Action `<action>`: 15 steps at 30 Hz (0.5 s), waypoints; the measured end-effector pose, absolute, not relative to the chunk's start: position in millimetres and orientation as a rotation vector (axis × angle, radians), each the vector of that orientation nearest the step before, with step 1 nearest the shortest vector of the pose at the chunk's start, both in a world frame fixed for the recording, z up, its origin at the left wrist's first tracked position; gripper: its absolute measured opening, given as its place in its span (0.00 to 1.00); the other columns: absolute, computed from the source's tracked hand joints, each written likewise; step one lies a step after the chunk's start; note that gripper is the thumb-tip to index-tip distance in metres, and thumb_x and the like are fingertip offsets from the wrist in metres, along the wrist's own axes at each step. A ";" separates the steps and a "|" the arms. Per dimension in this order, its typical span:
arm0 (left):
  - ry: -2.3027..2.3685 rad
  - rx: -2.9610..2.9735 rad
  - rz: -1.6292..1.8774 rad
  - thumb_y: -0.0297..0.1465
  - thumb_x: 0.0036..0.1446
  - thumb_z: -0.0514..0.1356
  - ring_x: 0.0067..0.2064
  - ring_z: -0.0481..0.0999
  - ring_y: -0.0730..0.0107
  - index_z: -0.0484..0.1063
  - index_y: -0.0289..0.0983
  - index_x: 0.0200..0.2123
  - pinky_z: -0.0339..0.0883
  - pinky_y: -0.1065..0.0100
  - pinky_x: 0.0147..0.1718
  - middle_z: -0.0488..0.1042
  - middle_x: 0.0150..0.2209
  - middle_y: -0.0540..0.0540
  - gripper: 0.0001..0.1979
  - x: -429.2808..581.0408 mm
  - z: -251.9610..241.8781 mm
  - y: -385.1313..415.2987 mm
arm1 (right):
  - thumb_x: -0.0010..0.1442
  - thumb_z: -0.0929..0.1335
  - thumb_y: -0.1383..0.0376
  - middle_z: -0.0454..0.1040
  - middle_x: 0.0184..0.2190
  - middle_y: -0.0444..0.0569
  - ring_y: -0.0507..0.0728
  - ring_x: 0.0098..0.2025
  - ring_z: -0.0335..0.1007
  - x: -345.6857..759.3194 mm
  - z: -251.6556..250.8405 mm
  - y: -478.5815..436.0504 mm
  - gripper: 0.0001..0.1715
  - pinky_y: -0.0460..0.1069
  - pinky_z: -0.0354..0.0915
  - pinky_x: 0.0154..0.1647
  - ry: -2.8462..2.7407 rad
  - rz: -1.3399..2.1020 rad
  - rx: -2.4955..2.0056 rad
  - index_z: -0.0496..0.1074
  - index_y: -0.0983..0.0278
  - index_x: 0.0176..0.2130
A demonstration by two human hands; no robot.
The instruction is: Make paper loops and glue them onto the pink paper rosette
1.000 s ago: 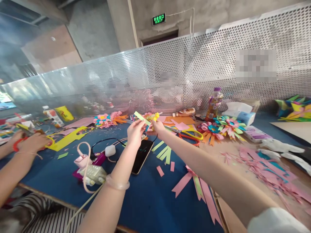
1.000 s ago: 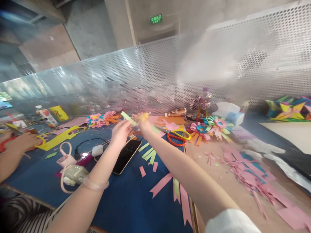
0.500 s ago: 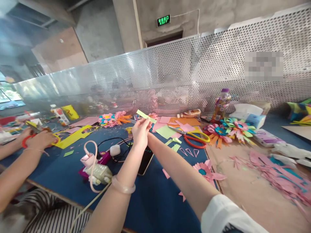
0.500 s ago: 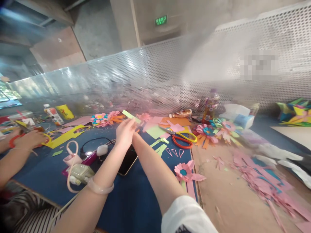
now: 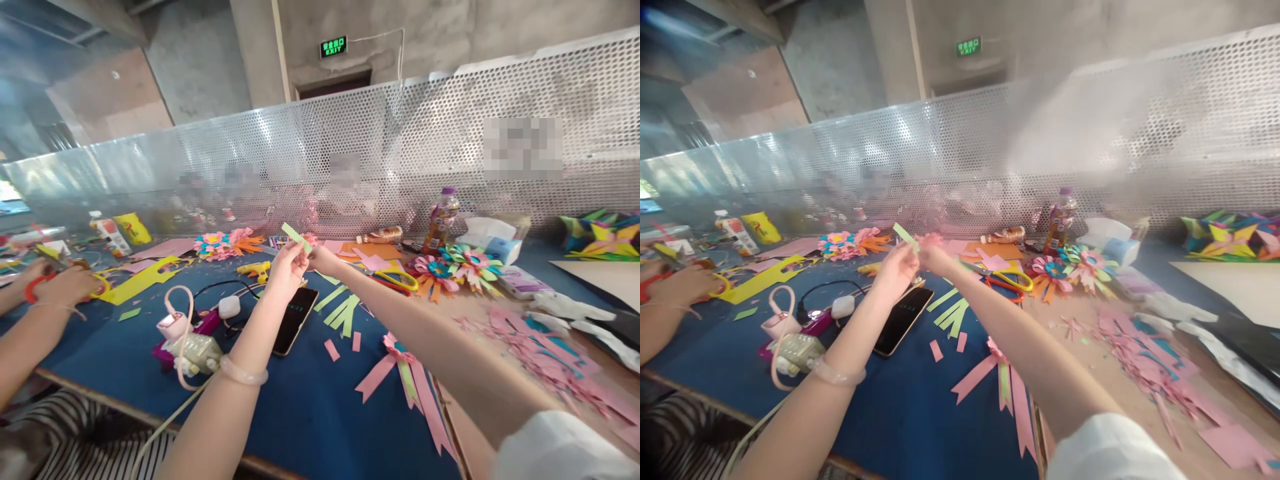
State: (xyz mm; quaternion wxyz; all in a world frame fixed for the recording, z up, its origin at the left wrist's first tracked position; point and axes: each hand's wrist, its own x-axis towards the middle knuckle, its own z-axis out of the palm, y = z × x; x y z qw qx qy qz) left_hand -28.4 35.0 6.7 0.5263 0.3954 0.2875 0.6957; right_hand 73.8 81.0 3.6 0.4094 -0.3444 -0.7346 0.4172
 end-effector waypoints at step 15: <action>0.707 1.056 1.004 0.24 0.43 0.66 0.26 0.73 0.77 0.72 0.37 0.37 0.64 0.75 0.24 0.74 0.29 0.49 0.15 23.0 -15.6 -1.2 | 0.61 0.64 0.64 0.70 0.39 0.49 0.55 0.36 0.70 223.5 -28.4 -15.4 0.19 0.52 0.70 0.39 -2.039 0.176 -0.778 0.66 0.56 0.53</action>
